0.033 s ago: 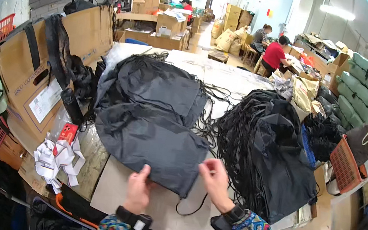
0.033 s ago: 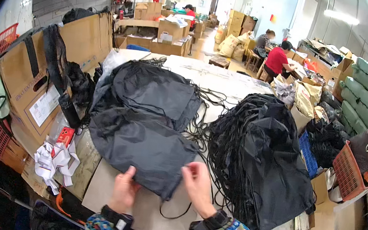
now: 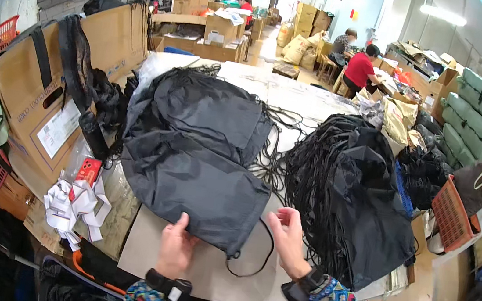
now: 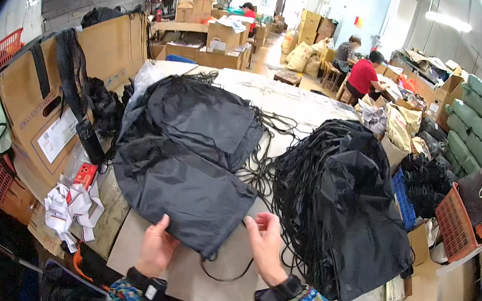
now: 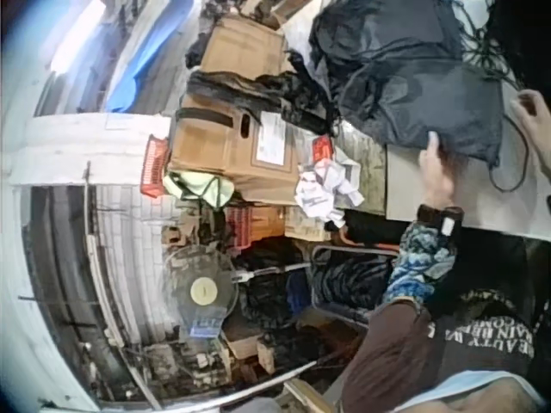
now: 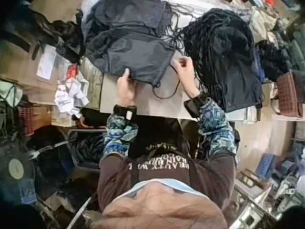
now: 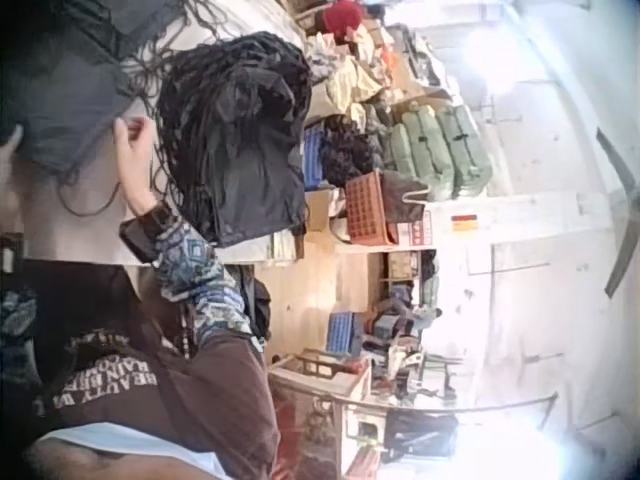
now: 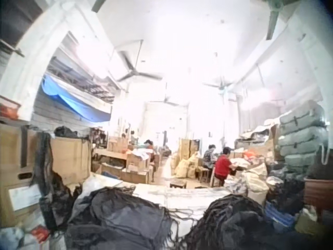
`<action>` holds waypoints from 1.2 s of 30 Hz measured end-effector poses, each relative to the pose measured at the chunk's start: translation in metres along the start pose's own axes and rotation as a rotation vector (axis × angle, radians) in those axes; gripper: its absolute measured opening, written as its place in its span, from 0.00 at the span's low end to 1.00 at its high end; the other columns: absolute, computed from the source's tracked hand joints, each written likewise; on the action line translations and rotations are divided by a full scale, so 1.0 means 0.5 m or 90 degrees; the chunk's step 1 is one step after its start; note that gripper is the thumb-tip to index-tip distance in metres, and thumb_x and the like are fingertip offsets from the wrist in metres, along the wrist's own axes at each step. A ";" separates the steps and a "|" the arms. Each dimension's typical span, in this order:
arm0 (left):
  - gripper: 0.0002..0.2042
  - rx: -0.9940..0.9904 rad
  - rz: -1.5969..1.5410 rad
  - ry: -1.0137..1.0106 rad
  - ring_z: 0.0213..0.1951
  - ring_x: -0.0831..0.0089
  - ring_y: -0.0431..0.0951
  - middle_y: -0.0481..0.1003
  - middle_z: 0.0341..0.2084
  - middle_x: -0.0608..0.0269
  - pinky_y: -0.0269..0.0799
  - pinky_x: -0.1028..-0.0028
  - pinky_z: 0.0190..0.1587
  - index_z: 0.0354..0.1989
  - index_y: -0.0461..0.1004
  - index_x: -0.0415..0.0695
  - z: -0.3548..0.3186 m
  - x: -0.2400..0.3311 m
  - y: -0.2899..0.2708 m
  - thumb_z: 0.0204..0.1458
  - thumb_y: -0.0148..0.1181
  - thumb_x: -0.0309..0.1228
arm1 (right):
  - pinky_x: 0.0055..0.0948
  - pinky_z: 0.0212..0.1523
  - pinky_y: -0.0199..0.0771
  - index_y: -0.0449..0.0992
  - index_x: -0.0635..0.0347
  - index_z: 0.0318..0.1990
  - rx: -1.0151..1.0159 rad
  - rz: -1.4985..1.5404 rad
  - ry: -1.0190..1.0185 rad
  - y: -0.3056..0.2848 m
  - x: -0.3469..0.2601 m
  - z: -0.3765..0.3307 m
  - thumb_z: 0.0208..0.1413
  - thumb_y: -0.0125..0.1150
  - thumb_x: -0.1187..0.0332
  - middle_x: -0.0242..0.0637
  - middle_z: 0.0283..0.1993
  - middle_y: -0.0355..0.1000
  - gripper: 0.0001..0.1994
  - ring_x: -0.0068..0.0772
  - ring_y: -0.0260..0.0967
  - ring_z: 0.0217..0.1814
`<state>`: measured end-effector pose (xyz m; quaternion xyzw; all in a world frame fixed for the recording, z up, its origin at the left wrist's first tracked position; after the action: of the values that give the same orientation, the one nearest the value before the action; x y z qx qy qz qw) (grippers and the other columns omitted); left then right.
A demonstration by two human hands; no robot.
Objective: The recorder is organizing, checking, or preparing drawstring bags at a workbench in a fabrication facility.
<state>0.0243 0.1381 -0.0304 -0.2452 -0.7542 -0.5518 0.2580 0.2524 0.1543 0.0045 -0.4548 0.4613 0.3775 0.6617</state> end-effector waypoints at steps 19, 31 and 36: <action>0.13 -0.213 0.508 -0.287 0.18 0.85 0.61 0.65 0.15 0.73 0.56 0.83 0.22 0.36 0.74 0.38 -0.326 0.221 -0.134 0.63 0.47 0.35 | 0.40 0.47 0.65 0.65 0.70 0.53 -0.091 -0.623 -0.373 -0.065 -0.018 -0.053 0.50 0.64 0.58 0.49 0.46 0.68 0.28 0.51 0.63 0.44; 0.13 0.084 0.913 0.504 0.38 0.62 0.72 0.73 0.35 0.54 0.68 0.68 0.43 0.41 0.72 0.35 -0.051 0.241 -0.140 0.50 0.61 0.29 | 0.39 0.35 0.71 0.77 0.64 0.36 -0.481 -0.388 -0.159 0.020 0.036 0.025 0.56 0.55 0.65 0.51 0.29 0.73 0.10 0.51 0.73 0.34; 0.18 0.185 0.805 0.311 0.37 0.65 0.73 0.74 0.34 0.56 0.69 0.69 0.43 0.43 0.70 0.37 -0.049 0.186 -0.279 0.42 0.65 0.27 | 0.45 0.32 0.71 0.74 0.63 0.26 -0.472 -0.617 -0.388 0.003 0.046 0.063 0.53 0.55 0.65 0.51 0.25 0.71 0.10 0.53 0.72 0.32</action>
<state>-0.1334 0.0850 -0.0612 -0.4693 -0.4532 -0.2286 0.7226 0.2660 0.1866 -0.0128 -0.6801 -0.1612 0.2826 0.6570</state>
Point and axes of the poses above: each hand's wrist, its own z-axis towards the middle knuckle, its own y-axis out of the palm, x = y × z, the point moved 3 cm from there along z, towards the middle knuckle
